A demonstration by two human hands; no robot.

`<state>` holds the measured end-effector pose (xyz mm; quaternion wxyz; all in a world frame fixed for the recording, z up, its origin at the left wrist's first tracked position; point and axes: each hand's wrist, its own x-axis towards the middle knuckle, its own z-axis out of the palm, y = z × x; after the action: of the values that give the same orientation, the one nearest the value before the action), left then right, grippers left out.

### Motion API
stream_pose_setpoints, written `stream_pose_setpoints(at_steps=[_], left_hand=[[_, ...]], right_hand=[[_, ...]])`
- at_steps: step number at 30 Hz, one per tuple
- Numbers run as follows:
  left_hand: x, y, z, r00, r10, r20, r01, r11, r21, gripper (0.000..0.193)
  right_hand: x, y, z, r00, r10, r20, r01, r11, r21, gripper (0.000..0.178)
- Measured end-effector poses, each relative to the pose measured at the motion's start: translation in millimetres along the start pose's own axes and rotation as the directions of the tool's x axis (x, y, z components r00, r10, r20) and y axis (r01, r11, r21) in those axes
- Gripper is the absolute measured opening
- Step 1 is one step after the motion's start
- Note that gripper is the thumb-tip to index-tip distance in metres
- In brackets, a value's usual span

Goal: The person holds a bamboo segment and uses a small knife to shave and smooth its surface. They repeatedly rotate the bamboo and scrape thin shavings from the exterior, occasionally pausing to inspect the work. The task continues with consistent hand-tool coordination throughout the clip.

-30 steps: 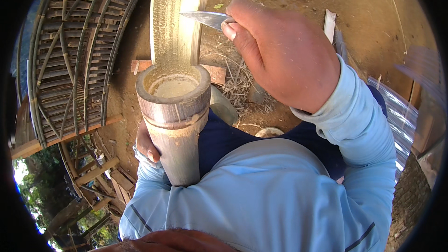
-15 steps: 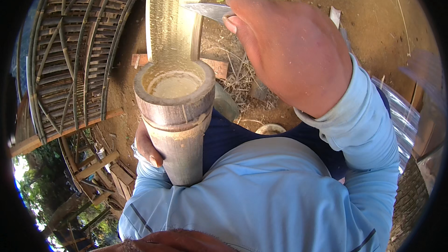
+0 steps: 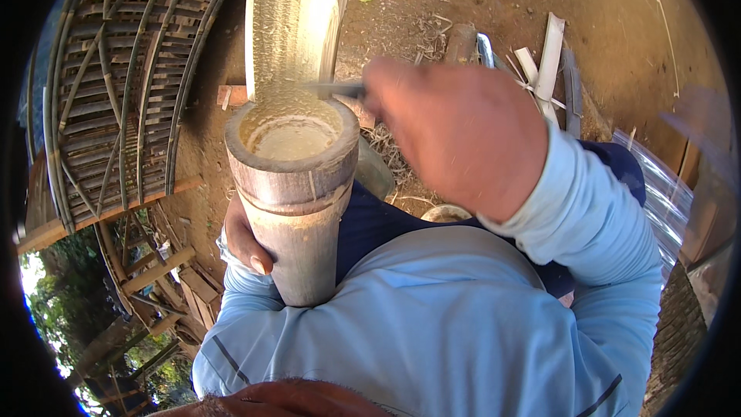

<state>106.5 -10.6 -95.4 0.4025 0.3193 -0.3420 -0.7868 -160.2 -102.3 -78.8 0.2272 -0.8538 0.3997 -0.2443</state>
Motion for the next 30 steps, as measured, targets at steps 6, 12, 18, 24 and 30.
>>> stream_pose_setpoints(at_steps=[6, 12, 18, 24, 30], left_hand=[[-1, -2, -3, 1.0, 0.019, 0.014, -0.019, 1.0, 0.014, 0.136], [0, -1, -3, 0.999, 0.027, 0.036, -0.028, 0.999, 0.016, 0.134], [0, -1, -9, 0.996, 0.036, 0.086, -0.04, 0.998, 0.047, 0.132], [6, -9, -8, 0.957, 0.191, 0.22, -0.196, 0.981, 0.004, 0.132], [4, -8, -11, 0.969, 0.16, 0.189, -0.171, 0.984, 0.048, 0.134]], right_hand=[[17, 7, -12, 0.994, -0.004, -0.108, -0.008, 0.994, -0.112, 0.012], [6, 6, -4, 0.998, -0.045, -0.045, 0.043, 0.998, -0.052, 0.01], [5, 9, -4, 0.998, -0.009, -0.066, 0.008, 1.0, -0.024, 0.012], [13, 17, -15, 0.999, -0.033, -0.026, 0.032, 0.999, -0.03, 0.012], [-1, 5, 6, 0.999, -0.017, 0.028, 0.014, 0.995, 0.098, 0.01]])
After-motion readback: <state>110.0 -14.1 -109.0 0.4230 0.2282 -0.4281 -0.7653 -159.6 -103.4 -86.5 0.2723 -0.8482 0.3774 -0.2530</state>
